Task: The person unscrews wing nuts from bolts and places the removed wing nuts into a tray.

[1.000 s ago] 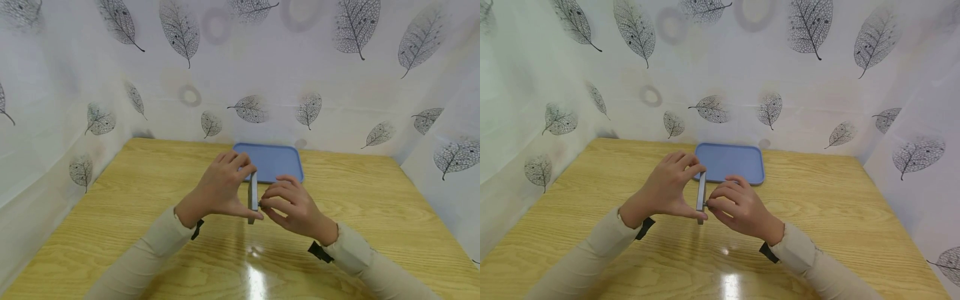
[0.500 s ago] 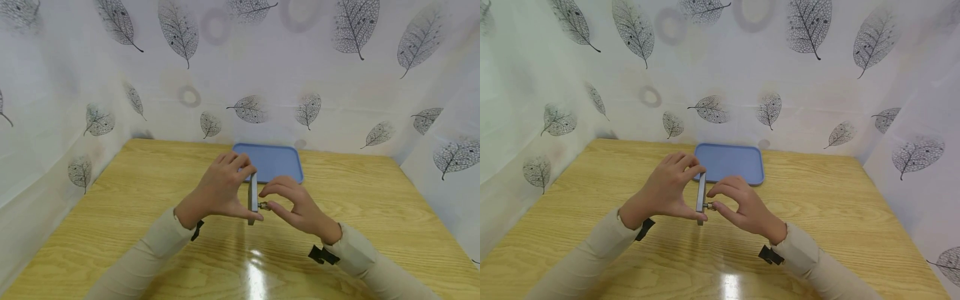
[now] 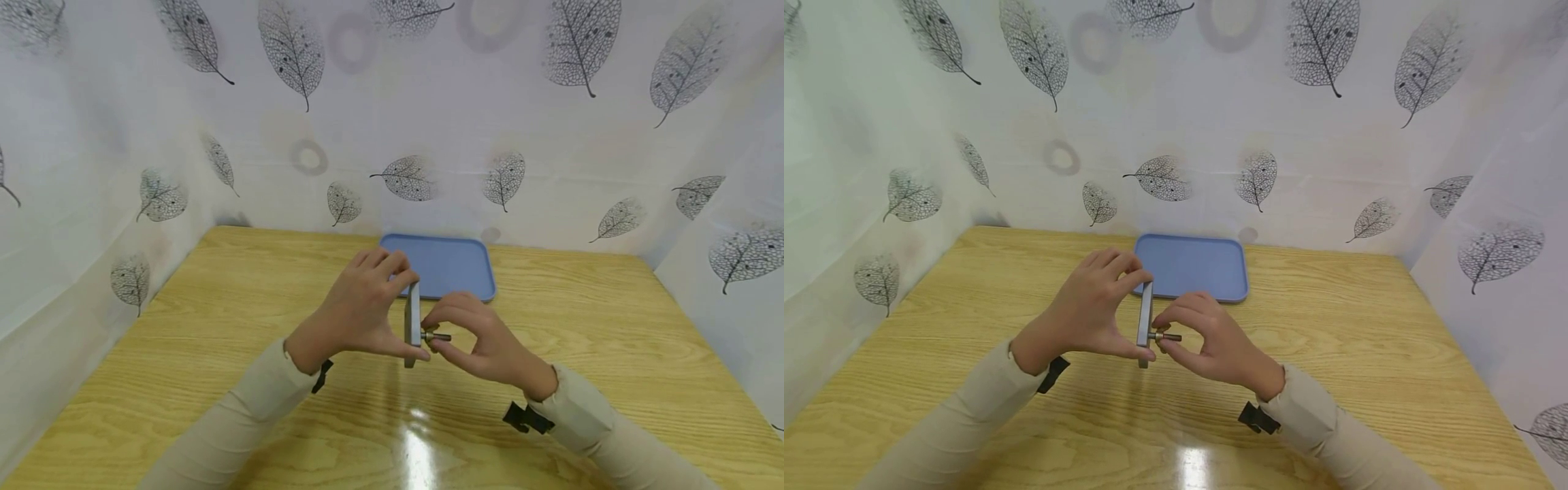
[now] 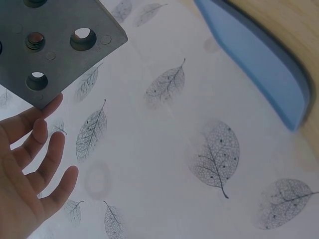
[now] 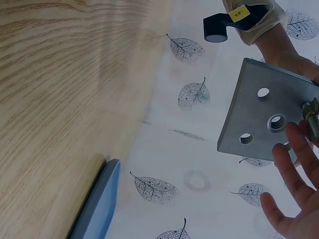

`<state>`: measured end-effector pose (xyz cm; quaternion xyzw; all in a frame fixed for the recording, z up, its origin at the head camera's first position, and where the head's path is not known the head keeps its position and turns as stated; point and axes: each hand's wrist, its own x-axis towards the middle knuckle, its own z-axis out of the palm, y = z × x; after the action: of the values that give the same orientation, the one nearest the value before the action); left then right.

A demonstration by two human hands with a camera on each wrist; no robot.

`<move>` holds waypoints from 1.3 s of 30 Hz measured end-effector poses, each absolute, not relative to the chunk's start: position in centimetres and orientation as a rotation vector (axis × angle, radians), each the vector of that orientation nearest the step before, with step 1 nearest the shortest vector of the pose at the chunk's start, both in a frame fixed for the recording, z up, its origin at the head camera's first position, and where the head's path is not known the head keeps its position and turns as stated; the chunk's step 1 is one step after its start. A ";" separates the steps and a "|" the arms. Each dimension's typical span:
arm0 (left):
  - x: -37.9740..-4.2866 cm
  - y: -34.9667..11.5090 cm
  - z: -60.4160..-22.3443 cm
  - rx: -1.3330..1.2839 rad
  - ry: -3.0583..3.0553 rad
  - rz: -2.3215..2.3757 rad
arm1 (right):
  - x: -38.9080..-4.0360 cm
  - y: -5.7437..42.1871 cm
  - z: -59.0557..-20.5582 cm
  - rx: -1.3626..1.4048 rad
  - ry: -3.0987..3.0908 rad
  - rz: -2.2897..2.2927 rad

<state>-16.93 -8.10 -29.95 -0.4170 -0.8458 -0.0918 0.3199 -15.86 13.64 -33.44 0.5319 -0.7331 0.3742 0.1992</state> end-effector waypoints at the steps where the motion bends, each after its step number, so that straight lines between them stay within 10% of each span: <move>1: -16.9 -8.1 -30.0 -1.096 -2.222 -0.240 | -15.9 13.6 -33.4 1.494 -2.035 1.040; 24: -16.9 -8.0 -30.0 -1.084 -2.222 -0.245 | -16.1 13.1 -33.0 1.469 -1.623 0.463; 39: -16.9 -7.8 -29.8 -1.095 -2.226 -0.239 | -16.4 14.0 -33.0 1.559 -2.035 1.056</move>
<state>-16.90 -7.77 -29.82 -0.4163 -0.8466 -0.0908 0.3189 -16.35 14.03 -33.00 0.5527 -0.7216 0.3743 0.1834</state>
